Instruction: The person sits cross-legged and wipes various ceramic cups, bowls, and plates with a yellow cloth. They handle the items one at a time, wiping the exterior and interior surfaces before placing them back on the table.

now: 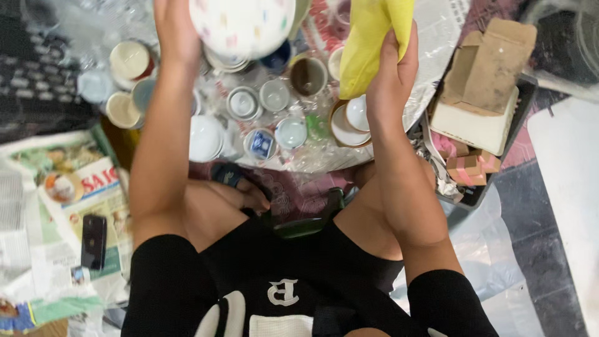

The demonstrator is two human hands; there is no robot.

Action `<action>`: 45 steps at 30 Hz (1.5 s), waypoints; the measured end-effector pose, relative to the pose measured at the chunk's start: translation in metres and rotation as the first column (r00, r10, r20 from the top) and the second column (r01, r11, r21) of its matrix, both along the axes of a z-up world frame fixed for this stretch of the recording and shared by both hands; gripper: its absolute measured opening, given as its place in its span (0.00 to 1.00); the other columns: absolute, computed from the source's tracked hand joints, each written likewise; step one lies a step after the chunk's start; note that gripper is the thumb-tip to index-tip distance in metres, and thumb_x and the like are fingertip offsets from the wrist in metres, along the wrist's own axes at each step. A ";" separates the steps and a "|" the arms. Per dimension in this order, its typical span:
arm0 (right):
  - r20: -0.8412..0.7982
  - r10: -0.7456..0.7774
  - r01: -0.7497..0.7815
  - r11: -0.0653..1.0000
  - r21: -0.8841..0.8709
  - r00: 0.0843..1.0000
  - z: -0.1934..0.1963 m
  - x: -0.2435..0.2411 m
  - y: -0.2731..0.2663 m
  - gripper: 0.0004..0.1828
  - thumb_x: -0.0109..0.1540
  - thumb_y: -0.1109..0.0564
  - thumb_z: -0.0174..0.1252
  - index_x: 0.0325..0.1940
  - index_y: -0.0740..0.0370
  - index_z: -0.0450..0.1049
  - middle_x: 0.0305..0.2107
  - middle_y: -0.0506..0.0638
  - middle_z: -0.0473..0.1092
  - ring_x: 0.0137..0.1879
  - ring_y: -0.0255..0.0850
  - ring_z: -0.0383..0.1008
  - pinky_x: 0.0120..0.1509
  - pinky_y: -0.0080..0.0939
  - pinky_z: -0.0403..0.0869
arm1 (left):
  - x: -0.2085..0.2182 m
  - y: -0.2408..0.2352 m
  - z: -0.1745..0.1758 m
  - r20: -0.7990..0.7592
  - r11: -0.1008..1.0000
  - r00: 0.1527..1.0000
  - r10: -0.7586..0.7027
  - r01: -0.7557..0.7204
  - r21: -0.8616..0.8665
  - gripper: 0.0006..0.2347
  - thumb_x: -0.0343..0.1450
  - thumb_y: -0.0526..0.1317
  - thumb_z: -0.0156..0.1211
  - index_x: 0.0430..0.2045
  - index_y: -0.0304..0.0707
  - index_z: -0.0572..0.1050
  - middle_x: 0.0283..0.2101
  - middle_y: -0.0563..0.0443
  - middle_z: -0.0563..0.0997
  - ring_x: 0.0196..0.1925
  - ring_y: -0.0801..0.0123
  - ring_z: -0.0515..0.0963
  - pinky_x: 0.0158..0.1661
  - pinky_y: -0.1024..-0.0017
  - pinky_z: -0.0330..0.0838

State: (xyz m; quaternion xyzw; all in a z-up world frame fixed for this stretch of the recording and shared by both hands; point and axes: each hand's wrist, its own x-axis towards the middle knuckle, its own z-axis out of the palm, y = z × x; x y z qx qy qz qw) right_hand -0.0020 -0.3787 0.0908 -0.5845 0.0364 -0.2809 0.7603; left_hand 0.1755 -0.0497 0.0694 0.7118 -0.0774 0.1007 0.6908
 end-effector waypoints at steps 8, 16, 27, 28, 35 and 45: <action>-0.185 0.336 -0.378 0.717 -0.586 0.923 0.019 -0.044 0.087 0.30 0.72 0.65 0.37 0.79 0.59 0.62 0.72 0.54 0.64 0.79 0.42 0.64 0.84 0.45 0.62 | -0.178 0.032 -0.023 -0.163 0.981 0.976 -0.144 0.119 -0.155 0.21 0.79 0.44 0.52 0.62 0.24 0.69 0.59 0.40 0.78 0.61 0.65 0.76 0.63 0.71 0.68; -0.345 0.318 -0.401 0.128 -0.907 0.883 0.009 -0.067 0.156 0.46 0.71 0.32 0.37 0.83 0.66 0.44 0.79 0.67 0.36 0.85 0.66 0.33 0.85 0.68 0.34 | -0.233 0.019 0.000 -0.036 0.984 0.983 -0.179 0.178 -0.028 0.18 0.82 0.40 0.45 0.64 0.25 0.67 0.57 0.39 0.81 0.56 0.68 0.79 0.60 0.71 0.72; -0.356 0.644 -0.371 -0.120 -0.921 0.677 0.027 -0.083 0.186 0.51 0.69 0.23 0.43 0.77 0.69 0.56 0.74 0.66 0.55 0.81 0.58 0.54 0.80 0.62 0.58 | -0.213 0.044 -0.006 0.280 0.984 0.960 0.026 0.024 -0.175 0.14 0.82 0.42 0.39 0.58 0.36 0.67 0.53 0.43 0.76 0.56 0.69 0.77 0.60 0.72 0.73; -0.339 0.652 -0.332 -0.140 -0.933 0.678 0.030 -0.081 0.183 0.47 0.69 0.25 0.45 0.77 0.65 0.60 0.73 0.61 0.60 0.80 0.54 0.58 0.78 0.59 0.61 | -0.215 0.050 -0.006 0.198 0.980 0.979 0.051 -0.011 -0.201 0.15 0.82 0.42 0.40 0.61 0.34 0.66 0.55 0.43 0.77 0.54 0.71 0.77 0.58 0.73 0.73; -0.510 0.341 -0.499 -0.127 -0.857 0.790 0.048 -0.052 0.151 0.46 0.64 0.25 0.42 0.77 0.56 0.64 0.67 0.55 0.66 0.70 0.52 0.64 0.71 0.62 0.58 | -0.221 0.067 -0.015 0.050 0.970 0.995 0.081 -0.067 -0.234 0.18 0.86 0.42 0.45 0.67 0.28 0.67 0.61 0.42 0.77 0.61 0.72 0.76 0.64 0.75 0.68; -0.400 0.438 -0.416 -0.064 -0.907 0.805 0.012 -0.055 0.177 0.59 0.67 0.19 0.26 0.83 0.72 0.40 0.79 0.69 0.35 0.86 0.65 0.32 0.85 0.72 0.34 | -0.235 0.027 -0.009 -0.402 0.995 0.910 -0.099 0.089 -0.044 0.24 0.80 0.46 0.45 0.70 0.30 0.68 0.36 0.31 0.75 0.35 0.63 0.71 0.40 0.68 0.63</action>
